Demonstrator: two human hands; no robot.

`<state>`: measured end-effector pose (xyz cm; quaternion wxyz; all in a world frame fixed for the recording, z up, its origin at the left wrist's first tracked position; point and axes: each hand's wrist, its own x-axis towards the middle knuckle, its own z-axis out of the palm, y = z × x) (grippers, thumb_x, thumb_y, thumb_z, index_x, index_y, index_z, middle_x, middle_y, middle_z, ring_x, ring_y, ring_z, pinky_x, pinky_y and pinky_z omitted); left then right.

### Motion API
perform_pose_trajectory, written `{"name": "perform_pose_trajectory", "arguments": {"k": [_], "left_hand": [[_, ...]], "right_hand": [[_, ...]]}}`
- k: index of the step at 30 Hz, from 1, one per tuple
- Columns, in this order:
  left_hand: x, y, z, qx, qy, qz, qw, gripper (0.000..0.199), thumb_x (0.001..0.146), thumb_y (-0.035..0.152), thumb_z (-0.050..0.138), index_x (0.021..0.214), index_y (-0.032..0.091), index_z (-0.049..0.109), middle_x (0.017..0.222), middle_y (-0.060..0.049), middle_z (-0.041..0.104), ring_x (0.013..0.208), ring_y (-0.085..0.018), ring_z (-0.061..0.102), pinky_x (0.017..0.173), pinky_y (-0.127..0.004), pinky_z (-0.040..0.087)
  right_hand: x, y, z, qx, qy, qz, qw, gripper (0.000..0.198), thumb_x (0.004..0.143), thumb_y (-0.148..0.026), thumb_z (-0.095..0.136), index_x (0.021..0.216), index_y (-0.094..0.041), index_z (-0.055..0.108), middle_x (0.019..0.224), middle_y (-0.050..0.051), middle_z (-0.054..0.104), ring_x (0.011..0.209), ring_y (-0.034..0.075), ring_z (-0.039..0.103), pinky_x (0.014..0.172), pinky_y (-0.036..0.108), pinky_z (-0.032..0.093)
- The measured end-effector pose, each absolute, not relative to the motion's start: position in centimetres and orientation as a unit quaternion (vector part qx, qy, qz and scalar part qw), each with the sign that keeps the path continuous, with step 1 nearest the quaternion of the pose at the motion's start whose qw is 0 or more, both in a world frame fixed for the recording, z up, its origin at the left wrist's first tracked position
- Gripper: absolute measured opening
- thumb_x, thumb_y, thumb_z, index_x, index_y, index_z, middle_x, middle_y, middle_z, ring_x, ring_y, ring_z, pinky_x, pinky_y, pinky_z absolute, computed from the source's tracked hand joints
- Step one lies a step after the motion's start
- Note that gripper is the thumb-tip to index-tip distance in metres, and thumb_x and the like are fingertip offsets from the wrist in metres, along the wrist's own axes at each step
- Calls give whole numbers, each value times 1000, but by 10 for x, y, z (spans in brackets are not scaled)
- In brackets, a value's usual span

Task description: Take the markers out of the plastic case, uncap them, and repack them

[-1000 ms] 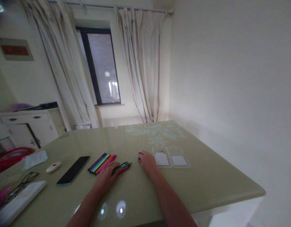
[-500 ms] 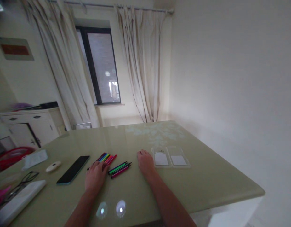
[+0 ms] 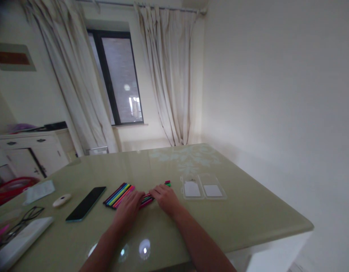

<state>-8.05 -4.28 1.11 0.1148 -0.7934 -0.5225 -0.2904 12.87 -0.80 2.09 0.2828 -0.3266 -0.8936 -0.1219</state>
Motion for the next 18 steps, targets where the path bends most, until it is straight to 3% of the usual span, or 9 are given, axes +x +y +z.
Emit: {"name": "perform_pose_trajectory", "arguments": {"k": [5,9,14,18], "left_hand": [[-100,-43,13,-760,-565,-299,116,33,103,20,36,111,22,68,108,-9,75,102,-24,69,91,-37,53],[-121,-38,13,-711,-621,-308,116,37,104,27,33,114,17,67,111,-15,74,106,-30,68,93,-45,53],[-116,-39,10,-721,-630,-275,93,29,101,32,46,110,23,72,114,-8,73,108,-26,67,95,-40,52],[-113,-42,12,-722,-642,-247,79,29,101,31,48,101,27,76,111,-5,74,109,-22,66,97,-33,50]], "right_hand": [[164,6,31,-366,-843,-99,381,25,99,-12,55,115,-21,73,101,7,75,97,21,64,91,34,50],[196,19,33,-472,-743,-67,470,28,101,-20,50,117,-20,73,101,9,74,96,24,64,90,37,52],[173,10,33,-526,-763,-4,376,21,99,-20,55,106,-21,75,104,8,68,95,20,64,88,29,50],[150,-2,37,-525,-811,43,254,21,95,-15,60,111,-21,71,109,6,69,104,20,64,90,27,47]]}}
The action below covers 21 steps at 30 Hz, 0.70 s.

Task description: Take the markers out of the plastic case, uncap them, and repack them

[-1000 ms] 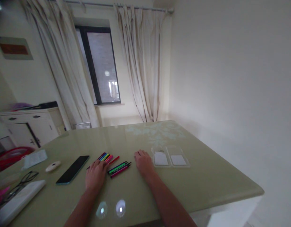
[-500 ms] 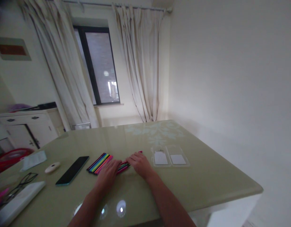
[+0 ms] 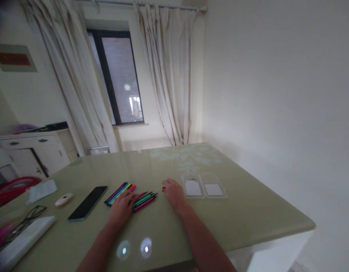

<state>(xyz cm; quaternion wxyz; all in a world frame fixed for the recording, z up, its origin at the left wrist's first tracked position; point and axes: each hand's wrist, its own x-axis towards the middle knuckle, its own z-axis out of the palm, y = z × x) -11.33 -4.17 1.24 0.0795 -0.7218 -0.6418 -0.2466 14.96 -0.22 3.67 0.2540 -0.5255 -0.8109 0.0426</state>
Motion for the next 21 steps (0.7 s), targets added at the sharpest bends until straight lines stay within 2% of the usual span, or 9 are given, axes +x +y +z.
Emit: {"name": "perform_pose_trajectory", "arguments": {"k": [4,9,13,17,19,21], "left_hand": [[-124,-44,18,-640,-722,-243,98,37,103,29,38,108,22,74,111,-11,73,104,-26,66,91,-39,51],[-127,-50,20,-592,-768,-221,100,30,101,32,44,106,20,72,109,-13,72,102,-30,65,81,-39,49],[-123,-53,20,-601,-765,-210,99,28,101,34,47,103,21,72,107,-11,72,103,-31,64,82,-39,48],[-122,-53,23,-610,-757,-211,106,30,100,35,49,100,20,74,107,-12,71,106,-33,62,85,-43,47],[-121,-51,24,-615,-749,-218,117,31,102,36,46,105,21,73,112,-12,71,106,-32,61,86,-44,47],[-116,-48,23,-657,-700,-247,134,30,103,34,44,110,21,71,115,-11,71,106,-30,61,88,-43,48]], "right_hand": [[150,-3,36,-523,-826,51,204,13,95,-16,60,100,-20,72,108,6,71,104,19,65,88,25,47],[150,2,27,-550,-809,31,206,19,97,-14,55,94,-19,73,109,9,69,96,19,68,81,26,49],[146,5,22,-578,-787,5,217,24,97,-10,51,109,-18,70,118,14,67,101,24,68,79,30,52],[144,3,23,-573,-787,-22,227,27,97,-9,53,117,-20,68,121,13,67,102,24,68,81,31,54],[142,0,24,-556,-793,-38,246,28,98,-14,55,122,-21,66,120,12,67,104,24,68,85,32,54],[138,-5,25,-513,-809,-52,280,36,100,-22,56,136,-22,59,124,12,67,111,24,66,93,33,53]]}}
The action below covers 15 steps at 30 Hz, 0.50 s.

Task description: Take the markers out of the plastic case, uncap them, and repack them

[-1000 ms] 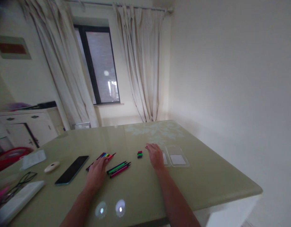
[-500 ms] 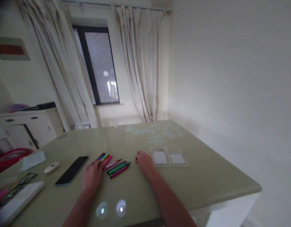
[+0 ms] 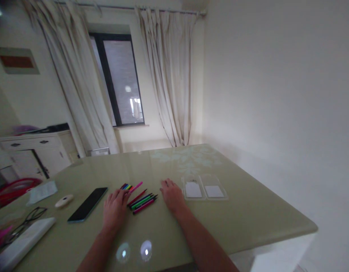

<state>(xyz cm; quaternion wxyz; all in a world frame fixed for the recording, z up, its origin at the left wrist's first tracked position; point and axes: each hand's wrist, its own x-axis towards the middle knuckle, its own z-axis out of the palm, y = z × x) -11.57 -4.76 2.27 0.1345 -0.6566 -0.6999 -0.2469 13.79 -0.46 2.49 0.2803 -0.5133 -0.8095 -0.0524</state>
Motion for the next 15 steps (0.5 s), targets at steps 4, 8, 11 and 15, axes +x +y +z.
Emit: {"name": "perform_pose_trajectory", "arguments": {"k": [4,8,11,15], "left_hand": [[-95,-42,12,-779,-545,-278,135,25,101,24,45,111,23,69,109,-7,74,104,-23,66,94,-37,50],[-76,-43,7,-800,-526,-258,125,28,98,14,44,112,22,68,108,-8,75,102,-23,69,93,-37,49],[-71,-43,12,-803,-530,-244,121,28,97,11,44,106,22,68,105,-8,76,99,-23,71,92,-37,48],[-77,-41,19,-792,-551,-235,117,28,97,10,46,107,24,68,107,-6,76,101,-21,71,94,-36,46]], "right_hand": [[131,-11,23,-384,-869,-90,301,41,104,-24,54,144,-23,53,120,11,69,111,22,64,97,32,49],[131,-12,25,-331,-902,-120,249,25,101,-19,57,125,-20,67,102,7,73,97,21,66,90,31,49],[132,-9,29,-324,-899,-140,257,26,102,-20,57,125,-21,67,100,7,74,97,21,65,92,33,48],[143,0,32,-328,-891,-135,284,29,101,-18,57,128,-23,68,101,7,75,99,21,65,98,36,46]]}}
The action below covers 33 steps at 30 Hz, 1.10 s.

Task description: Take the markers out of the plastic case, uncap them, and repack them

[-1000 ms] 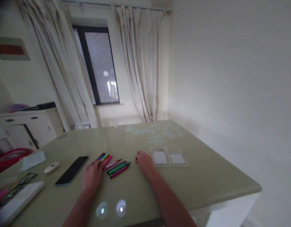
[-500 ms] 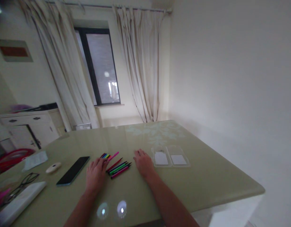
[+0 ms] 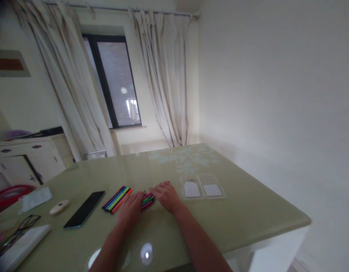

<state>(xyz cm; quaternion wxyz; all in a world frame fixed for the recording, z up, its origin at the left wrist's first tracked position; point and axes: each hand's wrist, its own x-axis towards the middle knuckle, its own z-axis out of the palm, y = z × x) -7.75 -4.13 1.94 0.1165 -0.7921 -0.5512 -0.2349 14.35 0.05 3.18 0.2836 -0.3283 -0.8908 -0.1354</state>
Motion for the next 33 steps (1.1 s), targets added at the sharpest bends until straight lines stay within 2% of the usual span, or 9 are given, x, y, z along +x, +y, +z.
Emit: {"name": "perform_pose_trajectory", "arguments": {"k": [6,12,15,17,19,21,25,29,33], "left_hand": [[-120,-44,19,-693,-665,-247,130,35,101,14,35,114,17,67,112,-15,73,106,-29,67,89,-42,49],[-116,-39,13,-716,-652,-223,107,31,102,29,45,108,25,75,117,-8,72,110,-25,65,93,-37,50],[-122,-37,21,-686,-680,-235,106,38,103,32,38,110,26,75,116,-6,72,108,-22,65,96,-34,49],[-141,-38,30,-639,-719,-248,115,43,102,33,34,116,19,73,119,-11,71,108,-26,64,95,-36,50],[-170,-39,36,-574,-767,-253,132,51,100,36,32,125,8,66,125,-22,65,111,-38,61,91,-50,50],[-207,-41,36,-484,-834,-225,139,56,97,43,34,134,10,60,135,-25,60,121,-45,56,91,-56,48],[-276,-38,25,-431,-893,-127,37,73,83,67,46,127,12,65,133,-25,63,123,-48,57,94,-56,47],[-306,-25,21,-497,-864,-71,-20,76,73,72,46,107,9,71,118,-28,70,116,-46,63,92,-53,49],[-294,-16,21,-508,-857,-87,-27,82,67,71,50,112,5,67,121,-30,68,116,-47,64,86,-50,52]], "right_hand": [[192,18,33,-514,-734,-112,429,33,104,-22,48,131,-18,67,102,11,76,96,24,66,90,38,50],[159,11,28,-528,-785,-95,310,14,99,-27,62,104,-23,75,101,7,71,98,23,64,86,33,51],[145,6,24,-521,-806,-95,265,10,98,-26,65,102,-23,74,106,8,67,100,23,63,87,33,51],[144,5,22,-521,-809,-91,259,10,97,-27,66,104,-22,73,107,8,65,101,23,63,88,33,50],[146,4,21,-526,-805,-84,261,10,97,-28,67,103,-22,73,108,7,65,101,23,62,88,33,50],[146,3,22,-525,-805,-80,265,10,97,-28,67,102,-23,73,107,7,65,101,22,62,88,33,50],[142,1,23,-508,-816,-73,267,10,98,-28,65,102,-23,73,106,6,65,101,21,61,88,32,49],[140,3,22,-507,-816,-65,270,12,99,-28,63,104,-22,73,107,6,65,102,21,61,89,32,49],[143,3,19,-518,-808,-63,272,11,98,-28,65,103,-23,74,108,6,66,101,22,63,88,32,50]]}}
